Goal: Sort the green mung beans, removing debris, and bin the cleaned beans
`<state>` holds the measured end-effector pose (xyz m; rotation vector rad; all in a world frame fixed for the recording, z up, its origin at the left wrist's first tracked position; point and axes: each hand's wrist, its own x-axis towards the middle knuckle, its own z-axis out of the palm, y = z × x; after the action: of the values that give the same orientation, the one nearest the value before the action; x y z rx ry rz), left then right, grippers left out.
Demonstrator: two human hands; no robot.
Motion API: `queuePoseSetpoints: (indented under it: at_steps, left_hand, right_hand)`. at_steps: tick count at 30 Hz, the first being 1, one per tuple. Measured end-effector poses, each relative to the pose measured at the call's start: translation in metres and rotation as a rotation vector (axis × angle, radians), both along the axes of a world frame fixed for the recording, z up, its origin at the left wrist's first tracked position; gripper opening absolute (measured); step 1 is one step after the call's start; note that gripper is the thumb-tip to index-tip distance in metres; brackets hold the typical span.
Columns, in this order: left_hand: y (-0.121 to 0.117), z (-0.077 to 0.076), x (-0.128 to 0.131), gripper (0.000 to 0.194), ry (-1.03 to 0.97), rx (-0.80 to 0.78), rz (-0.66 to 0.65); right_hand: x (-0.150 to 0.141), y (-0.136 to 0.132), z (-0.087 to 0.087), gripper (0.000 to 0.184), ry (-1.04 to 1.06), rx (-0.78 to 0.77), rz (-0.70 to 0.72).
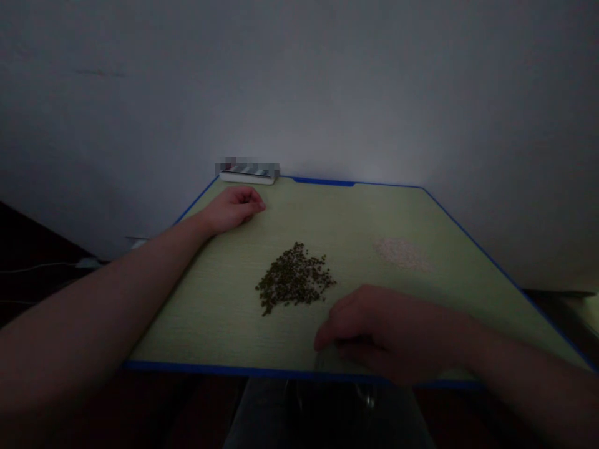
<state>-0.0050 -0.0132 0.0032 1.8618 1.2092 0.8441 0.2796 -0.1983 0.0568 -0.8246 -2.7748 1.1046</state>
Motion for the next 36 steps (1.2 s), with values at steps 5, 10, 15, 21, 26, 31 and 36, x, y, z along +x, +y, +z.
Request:
queuePoseSetpoints:
  at_steps: [5,10,15,21,26,31,36]
  left_hand:
    - [-0.003,0.002,0.002,0.014,-0.005,0.006,0.006]
    - [-0.005,0.005,0.003,0.014,-0.013,0.013,-0.009]
    - [-0.005,0.004,0.003,0.018,-0.019,0.002,0.008]
    - [-0.004,0.004,0.002,0.021,0.006,0.023,-0.006]
    - [-0.003,0.003,0.002,0.023,0.004,0.018,-0.002]
    - [-0.002,0.002,0.001,0.022,0.014,0.019,0.01]
    - [-0.004,0.003,0.001,0.023,0.021,-0.009,0.014]
  right_hand:
    - [0.016,-0.032,0.002,0.027,-0.081,0.253,-0.231]
    - [0.004,-0.079,-0.029,0.036,0.045,0.933,-0.319]
    - [-0.021,-0.086,-0.053,0.033,0.047,1.091,-0.405]
    - [-0.001,-0.068,-0.055,0.038,-0.072,1.08,-0.493]
    - [0.017,-0.063,-0.057,0.038,-0.133,1.102,-0.516]
    - [0.008,-0.063,-0.055,0.038,-0.037,1.092,-0.492]
    - [-0.013,-0.058,-0.053,0.031,0.004,1.064,-0.468]
